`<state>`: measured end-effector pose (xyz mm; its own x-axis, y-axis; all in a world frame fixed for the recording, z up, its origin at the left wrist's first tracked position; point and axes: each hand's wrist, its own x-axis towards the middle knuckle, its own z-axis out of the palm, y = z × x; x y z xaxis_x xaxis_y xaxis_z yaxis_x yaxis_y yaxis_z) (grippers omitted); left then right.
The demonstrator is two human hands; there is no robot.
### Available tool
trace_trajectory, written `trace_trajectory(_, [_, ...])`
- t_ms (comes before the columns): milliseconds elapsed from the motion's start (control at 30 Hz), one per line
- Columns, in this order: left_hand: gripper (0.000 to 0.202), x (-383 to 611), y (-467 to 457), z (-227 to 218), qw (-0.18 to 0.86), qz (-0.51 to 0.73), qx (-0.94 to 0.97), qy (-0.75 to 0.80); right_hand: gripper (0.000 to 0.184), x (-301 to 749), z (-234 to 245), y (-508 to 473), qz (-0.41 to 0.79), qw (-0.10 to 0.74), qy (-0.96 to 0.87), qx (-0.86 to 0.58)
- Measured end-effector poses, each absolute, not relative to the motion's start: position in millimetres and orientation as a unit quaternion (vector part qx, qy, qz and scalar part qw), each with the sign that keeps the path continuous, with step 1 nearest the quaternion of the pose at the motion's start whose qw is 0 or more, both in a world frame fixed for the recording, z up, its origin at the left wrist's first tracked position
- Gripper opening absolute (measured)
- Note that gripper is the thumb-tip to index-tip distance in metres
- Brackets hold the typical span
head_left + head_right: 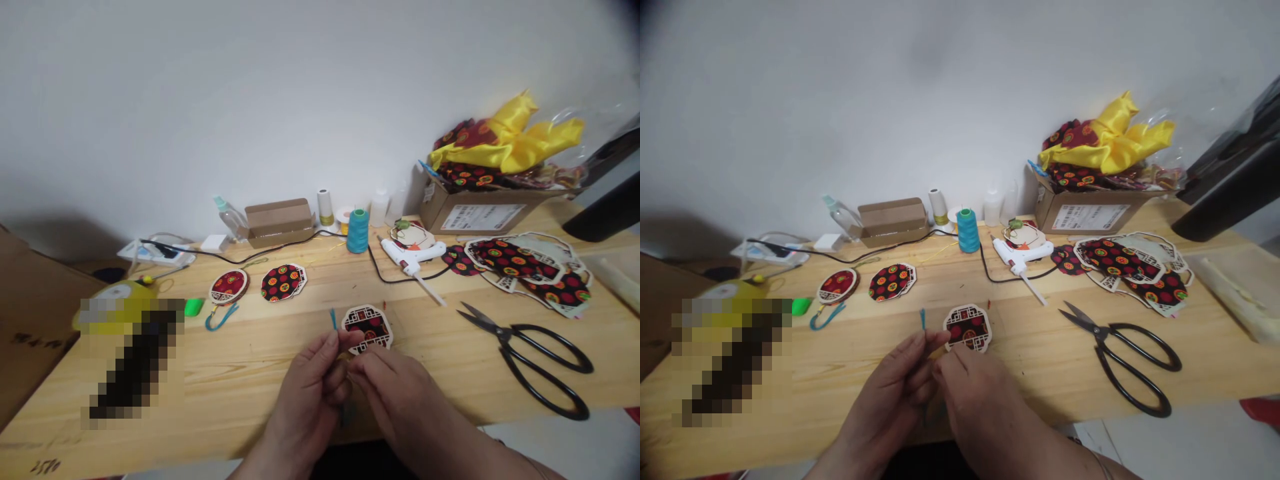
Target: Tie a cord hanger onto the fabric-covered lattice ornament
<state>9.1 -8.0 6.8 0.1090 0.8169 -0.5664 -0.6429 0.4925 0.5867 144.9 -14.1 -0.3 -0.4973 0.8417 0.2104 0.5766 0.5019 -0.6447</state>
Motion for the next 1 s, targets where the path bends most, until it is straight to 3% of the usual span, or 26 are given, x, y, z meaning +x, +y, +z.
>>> trace_trajectory(700, [0.014, 5.8, -7.0, 2.9, 0.739, 0.501, 0.115, 0.436, 0.024, 143.2, -4.4, -13.1, 0.257, 0.235, -0.827, -0.441])
trace_trajectory(767, [0.015, 5.6, -6.9, 2.5, 0.738, 0.502, 0.129, 0.433, 0.021, 147.0, 0.7, -9.5, 0.256, 0.261, -0.811, -0.456])
trace_trajectory(900, [0.019, 6.9, -8.2, 3.6, 0.728, 0.494, 0.178, 0.440, 0.018, 156.9, 14.3, 6.4, 0.214, 0.409, -0.742, -0.487])
trace_trajectory(1000, [0.020, 8.9, -10.3, 4.3, 0.723, 0.477, 0.218, 0.449, 0.017, 160.5, 21.0, 20.5, 0.365, 0.413, -0.683, -0.479])
